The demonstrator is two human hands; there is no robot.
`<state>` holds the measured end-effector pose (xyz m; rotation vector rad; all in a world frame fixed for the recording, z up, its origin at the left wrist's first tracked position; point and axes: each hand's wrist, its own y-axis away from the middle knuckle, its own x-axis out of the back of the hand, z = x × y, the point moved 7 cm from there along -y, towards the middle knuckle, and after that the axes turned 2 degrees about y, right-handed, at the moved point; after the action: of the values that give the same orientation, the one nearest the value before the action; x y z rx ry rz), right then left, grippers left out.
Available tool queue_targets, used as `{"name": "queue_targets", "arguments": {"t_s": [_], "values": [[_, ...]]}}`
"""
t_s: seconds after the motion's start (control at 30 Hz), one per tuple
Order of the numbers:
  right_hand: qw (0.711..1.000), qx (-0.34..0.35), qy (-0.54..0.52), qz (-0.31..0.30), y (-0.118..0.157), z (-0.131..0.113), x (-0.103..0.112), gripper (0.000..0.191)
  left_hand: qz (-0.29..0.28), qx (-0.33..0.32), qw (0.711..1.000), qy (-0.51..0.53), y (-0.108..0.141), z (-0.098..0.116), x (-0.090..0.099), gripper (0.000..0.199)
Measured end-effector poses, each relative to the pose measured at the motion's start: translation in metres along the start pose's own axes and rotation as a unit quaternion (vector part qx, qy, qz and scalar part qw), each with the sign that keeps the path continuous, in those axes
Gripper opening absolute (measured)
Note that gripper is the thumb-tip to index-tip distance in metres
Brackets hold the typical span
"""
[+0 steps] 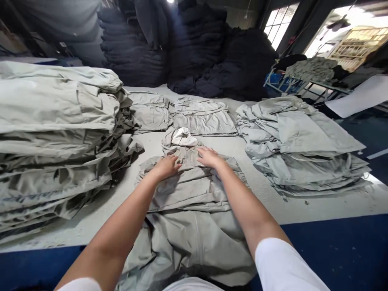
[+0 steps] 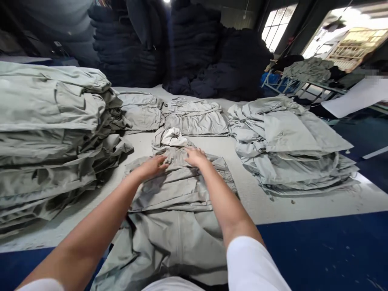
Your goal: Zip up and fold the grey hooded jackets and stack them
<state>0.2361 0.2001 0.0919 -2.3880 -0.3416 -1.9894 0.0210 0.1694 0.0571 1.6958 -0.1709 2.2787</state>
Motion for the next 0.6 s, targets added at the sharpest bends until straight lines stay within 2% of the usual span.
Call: {"name": "queue_targets", "arguments": {"t_s": [0.1,0.2,0.27,0.33,0.4,0.5,0.6], "values": [[0.995,-0.091,0.032,0.041,0.062,0.046,-0.001,0.066,0.071,0.076,0.995,-0.012,0.07,-0.038,-0.001,0.07],[0.977,-0.209,0.043,0.004,0.113,0.088,-0.029,0.072,0.115,0.184,0.976,0.005,0.132,-0.074,-0.031,0.075],[0.97,-0.241,0.035,-0.017,0.133,0.098,-0.048,0.073,0.162,0.199,0.966,0.021,0.154,-0.082,-0.048,0.076],[0.967,-0.254,0.028,0.015,0.145,0.1,-0.055,0.075,0.223,0.191,0.955,0.044,0.162,-0.083,-0.053,0.085],[0.962,-0.27,0.015,0.049,0.153,0.101,-0.055,0.079,0.256,0.193,0.944,0.074,0.162,-0.084,-0.053,0.096],[0.959,-0.283,-0.007,0.028,0.16,0.104,-0.056,0.085,0.253,0.2,0.94,0.112,0.155,-0.087,-0.049,0.102],[0.963,-0.269,0.001,0.014,0.164,0.101,-0.056,0.082,0.244,0.19,0.939,0.151,0.149,-0.085,-0.045,0.091]]}}
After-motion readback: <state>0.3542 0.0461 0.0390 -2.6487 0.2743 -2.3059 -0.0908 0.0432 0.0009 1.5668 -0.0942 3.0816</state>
